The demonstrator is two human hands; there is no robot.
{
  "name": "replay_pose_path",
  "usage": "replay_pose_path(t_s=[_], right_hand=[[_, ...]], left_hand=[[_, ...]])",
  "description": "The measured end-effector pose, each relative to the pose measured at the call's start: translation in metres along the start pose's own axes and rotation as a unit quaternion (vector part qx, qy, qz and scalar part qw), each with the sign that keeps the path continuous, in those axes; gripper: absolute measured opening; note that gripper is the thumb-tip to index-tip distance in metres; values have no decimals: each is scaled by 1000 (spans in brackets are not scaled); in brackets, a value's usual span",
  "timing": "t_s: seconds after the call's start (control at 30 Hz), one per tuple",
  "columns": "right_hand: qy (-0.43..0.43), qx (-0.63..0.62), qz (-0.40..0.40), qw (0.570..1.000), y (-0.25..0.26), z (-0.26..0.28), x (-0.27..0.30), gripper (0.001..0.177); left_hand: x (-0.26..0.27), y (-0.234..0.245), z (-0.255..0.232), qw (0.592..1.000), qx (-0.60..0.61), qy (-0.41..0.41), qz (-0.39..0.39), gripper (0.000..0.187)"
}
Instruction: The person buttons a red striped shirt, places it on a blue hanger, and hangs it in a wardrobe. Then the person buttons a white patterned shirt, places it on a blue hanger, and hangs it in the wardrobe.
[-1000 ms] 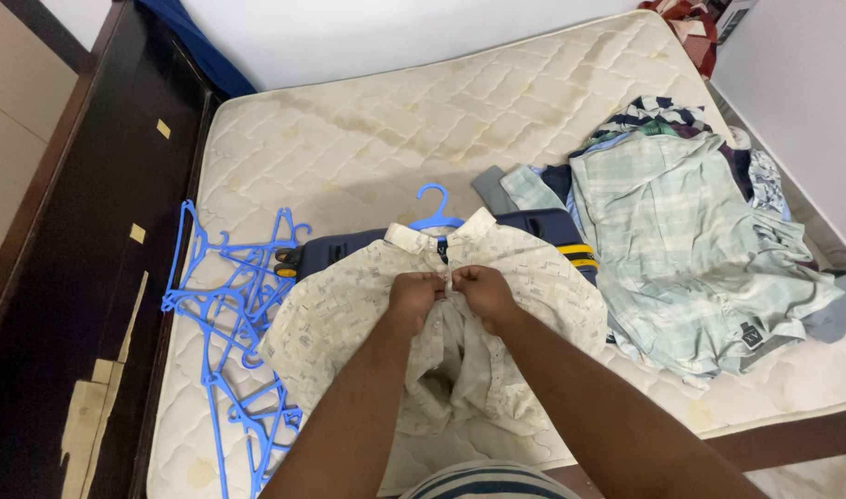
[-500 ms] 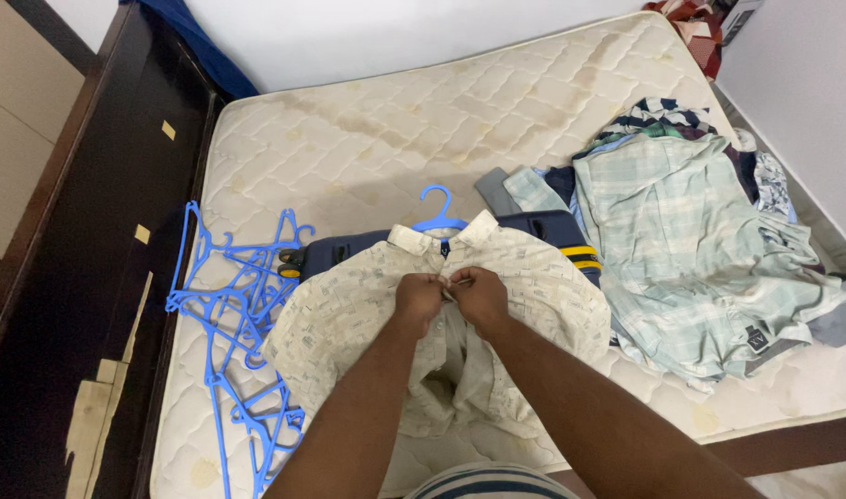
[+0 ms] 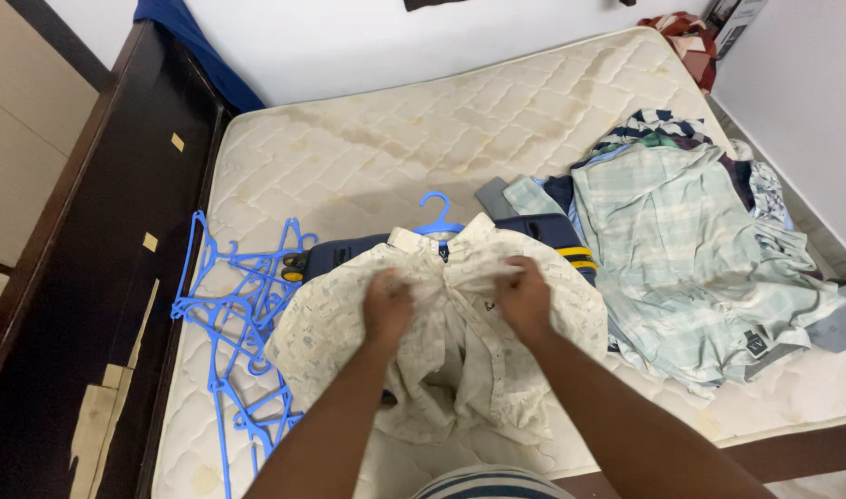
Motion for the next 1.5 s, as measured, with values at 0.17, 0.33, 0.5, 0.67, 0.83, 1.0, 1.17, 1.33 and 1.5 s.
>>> replay_pose_path(t_s=[0.17,0.33,0.5,0.67,0.83,1.0,1.17,1.33,1.5], right_hand=[[-17,175,-188,966,88,-46,5,61],[-10,241,-118,963,113,-78,-2,45],[-106,-1,-92,990,110,-67,-5,37],[30,61,-175,982,122,-38,-42,31],[68,-120,-68,988,114,-17,-106,49],[30,160,16,987,86,-14,-94,86],[193,314,-106,924,40,17,-29,73],[78,240,81,964,-7,33,-23,39],[55,81,129,987,-46,18,-23,28]], left_hand=[[11,107,-7,942,-267,46,-200,85],[-11,150,24,924,-343,9,-169,56],[-44,157,46,929,-294,-56,-216,33],[-52,163,-2,915,-275,-138,-260,31],[-64,168,-54,959,-133,-164,-187,34],[-79,142,-26,955,-241,-115,-130,70],[-22,82,-19,819,-359,-370,-250,48],[2,6,-33,925,-283,-246,-54,17],[14,-27,-45,942,-295,-157,12,24]])
Point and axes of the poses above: each hand's wrist, its own x-axis away from the middle knuckle, its own y-axis out of the back of the hand, z = x × y, the point moved 3 cm from there along -x, towards the middle knuckle, and after that the axes turned 7 degrees about z, right-handed, at the moved point
